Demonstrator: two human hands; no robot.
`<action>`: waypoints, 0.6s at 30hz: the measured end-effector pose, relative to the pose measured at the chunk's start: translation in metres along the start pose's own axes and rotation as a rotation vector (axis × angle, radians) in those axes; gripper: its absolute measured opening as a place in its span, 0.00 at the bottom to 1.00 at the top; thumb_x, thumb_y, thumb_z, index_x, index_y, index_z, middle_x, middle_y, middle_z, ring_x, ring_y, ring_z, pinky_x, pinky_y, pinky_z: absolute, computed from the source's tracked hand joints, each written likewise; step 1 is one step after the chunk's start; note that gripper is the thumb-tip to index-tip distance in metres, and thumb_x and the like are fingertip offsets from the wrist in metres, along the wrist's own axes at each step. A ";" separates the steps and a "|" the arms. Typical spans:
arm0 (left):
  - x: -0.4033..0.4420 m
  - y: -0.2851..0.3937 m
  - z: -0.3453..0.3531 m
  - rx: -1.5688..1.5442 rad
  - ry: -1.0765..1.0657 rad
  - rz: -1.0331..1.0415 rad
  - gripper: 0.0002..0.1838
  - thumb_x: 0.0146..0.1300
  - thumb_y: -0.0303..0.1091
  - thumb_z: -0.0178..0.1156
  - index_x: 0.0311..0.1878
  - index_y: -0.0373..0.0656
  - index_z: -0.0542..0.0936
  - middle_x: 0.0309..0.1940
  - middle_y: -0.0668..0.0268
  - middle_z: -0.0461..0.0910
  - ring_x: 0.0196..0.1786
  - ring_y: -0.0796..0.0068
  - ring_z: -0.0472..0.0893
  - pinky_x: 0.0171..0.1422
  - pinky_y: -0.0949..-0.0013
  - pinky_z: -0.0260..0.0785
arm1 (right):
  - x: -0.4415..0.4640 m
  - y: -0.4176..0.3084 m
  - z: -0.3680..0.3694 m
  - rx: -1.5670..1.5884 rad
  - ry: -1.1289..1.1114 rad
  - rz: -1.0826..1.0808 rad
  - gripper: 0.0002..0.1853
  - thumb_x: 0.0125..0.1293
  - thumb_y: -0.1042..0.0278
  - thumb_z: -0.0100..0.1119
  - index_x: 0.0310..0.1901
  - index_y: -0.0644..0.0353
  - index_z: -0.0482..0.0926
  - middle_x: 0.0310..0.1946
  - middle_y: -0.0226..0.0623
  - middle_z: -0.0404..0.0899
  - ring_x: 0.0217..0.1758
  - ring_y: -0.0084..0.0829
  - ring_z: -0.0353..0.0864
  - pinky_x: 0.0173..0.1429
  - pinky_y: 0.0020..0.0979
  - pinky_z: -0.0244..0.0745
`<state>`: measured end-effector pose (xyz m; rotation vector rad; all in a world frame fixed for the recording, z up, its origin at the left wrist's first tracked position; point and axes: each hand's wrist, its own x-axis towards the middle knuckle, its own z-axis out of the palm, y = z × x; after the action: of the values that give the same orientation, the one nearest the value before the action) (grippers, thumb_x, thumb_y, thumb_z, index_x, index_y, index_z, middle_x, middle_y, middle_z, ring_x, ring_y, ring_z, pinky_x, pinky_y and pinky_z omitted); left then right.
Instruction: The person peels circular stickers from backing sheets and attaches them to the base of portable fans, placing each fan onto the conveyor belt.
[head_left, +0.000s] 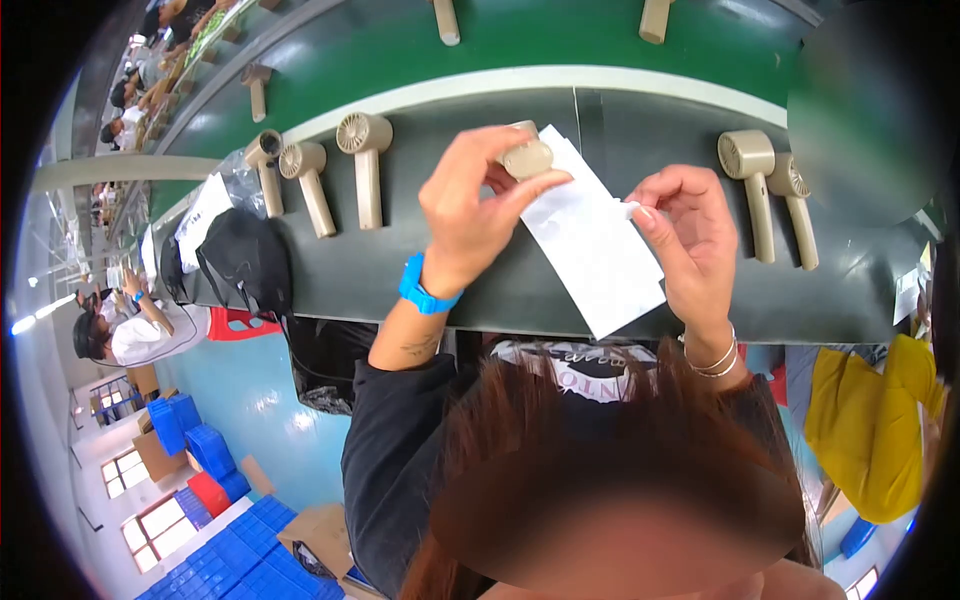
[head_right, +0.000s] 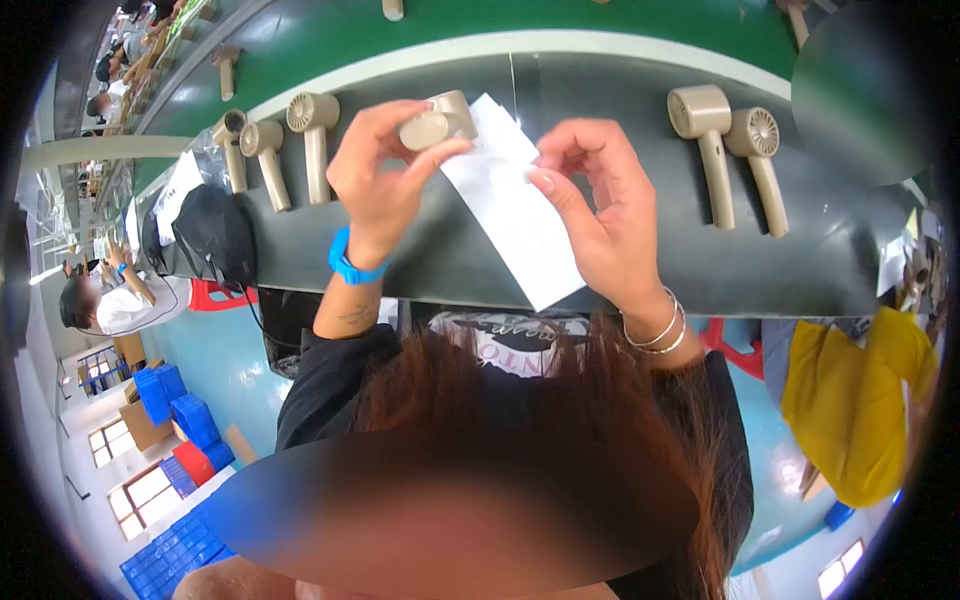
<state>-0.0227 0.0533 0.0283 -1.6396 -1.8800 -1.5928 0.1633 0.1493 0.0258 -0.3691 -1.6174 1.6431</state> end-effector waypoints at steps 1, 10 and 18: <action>-0.011 0.006 0.000 -0.042 -0.010 -0.035 0.22 0.41 0.26 0.78 0.42 0.35 0.81 0.38 0.60 0.82 0.32 0.75 0.82 0.30 0.75 0.77 | -0.002 -0.005 0.005 0.007 -0.013 -0.009 0.13 0.64 0.82 0.59 0.48 0.65 0.71 0.38 0.33 0.73 0.42 0.23 0.74 0.50 0.26 0.70; -0.047 0.031 0.000 -0.750 -0.108 -0.494 0.23 0.46 0.10 0.67 0.50 0.28 0.78 0.55 0.52 0.74 0.45 0.65 0.83 0.45 0.68 0.83 | -0.012 -0.007 0.016 0.013 -0.055 0.053 0.18 0.61 0.85 0.60 0.50 0.64 0.66 0.38 0.34 0.73 0.46 0.26 0.78 0.57 0.31 0.74; -0.050 0.030 -0.001 -0.837 -0.131 -0.534 0.20 0.51 0.08 0.63 0.50 0.25 0.77 0.55 0.50 0.73 0.42 0.63 0.84 0.47 0.66 0.84 | -0.014 -0.003 0.021 -0.008 -0.033 0.074 0.15 0.61 0.84 0.60 0.47 0.64 0.68 0.38 0.34 0.74 0.47 0.25 0.79 0.52 0.29 0.77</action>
<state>0.0191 0.0172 0.0107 -1.5684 -1.9466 -2.8490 0.1585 0.1244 0.0277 -0.4124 -1.6531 1.7061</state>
